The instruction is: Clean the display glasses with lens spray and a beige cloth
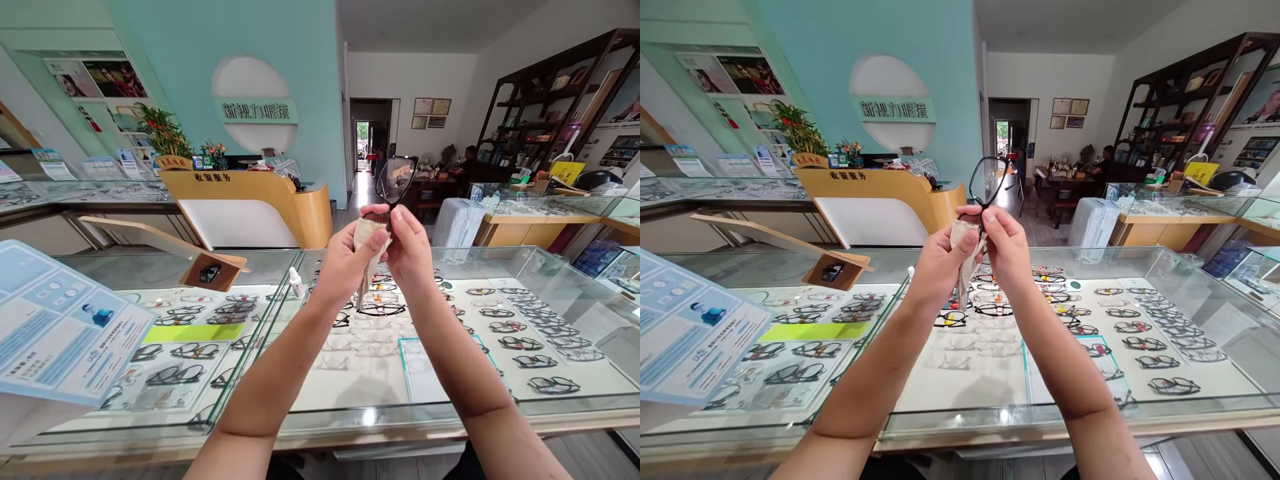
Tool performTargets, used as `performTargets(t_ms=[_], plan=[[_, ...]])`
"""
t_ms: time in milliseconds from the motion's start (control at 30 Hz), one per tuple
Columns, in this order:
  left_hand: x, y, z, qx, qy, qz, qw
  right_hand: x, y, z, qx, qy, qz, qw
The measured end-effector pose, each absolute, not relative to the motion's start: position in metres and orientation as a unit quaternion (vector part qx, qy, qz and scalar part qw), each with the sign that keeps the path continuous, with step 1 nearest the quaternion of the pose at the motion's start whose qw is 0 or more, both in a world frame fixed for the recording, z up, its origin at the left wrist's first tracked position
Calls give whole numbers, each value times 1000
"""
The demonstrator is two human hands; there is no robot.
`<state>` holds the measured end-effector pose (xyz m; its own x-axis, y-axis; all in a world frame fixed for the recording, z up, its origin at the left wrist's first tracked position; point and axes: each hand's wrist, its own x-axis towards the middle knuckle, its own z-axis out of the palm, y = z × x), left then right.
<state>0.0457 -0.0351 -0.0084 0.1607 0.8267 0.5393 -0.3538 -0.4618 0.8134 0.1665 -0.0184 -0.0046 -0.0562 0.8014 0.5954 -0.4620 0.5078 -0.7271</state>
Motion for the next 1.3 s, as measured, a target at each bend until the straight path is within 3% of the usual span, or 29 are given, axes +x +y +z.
performTargets(t_ms=[333,733,1300], plan=[[36,-9,-24,584,164,524,597,175,2,-16,-196,-541,478,664],[34,-9,-21,614,201,541,538,168,-1,-17,-180,-544,472,670],[24,-9,-11,569,231,574,541,168,2,-18,-156,-543,491,663]])
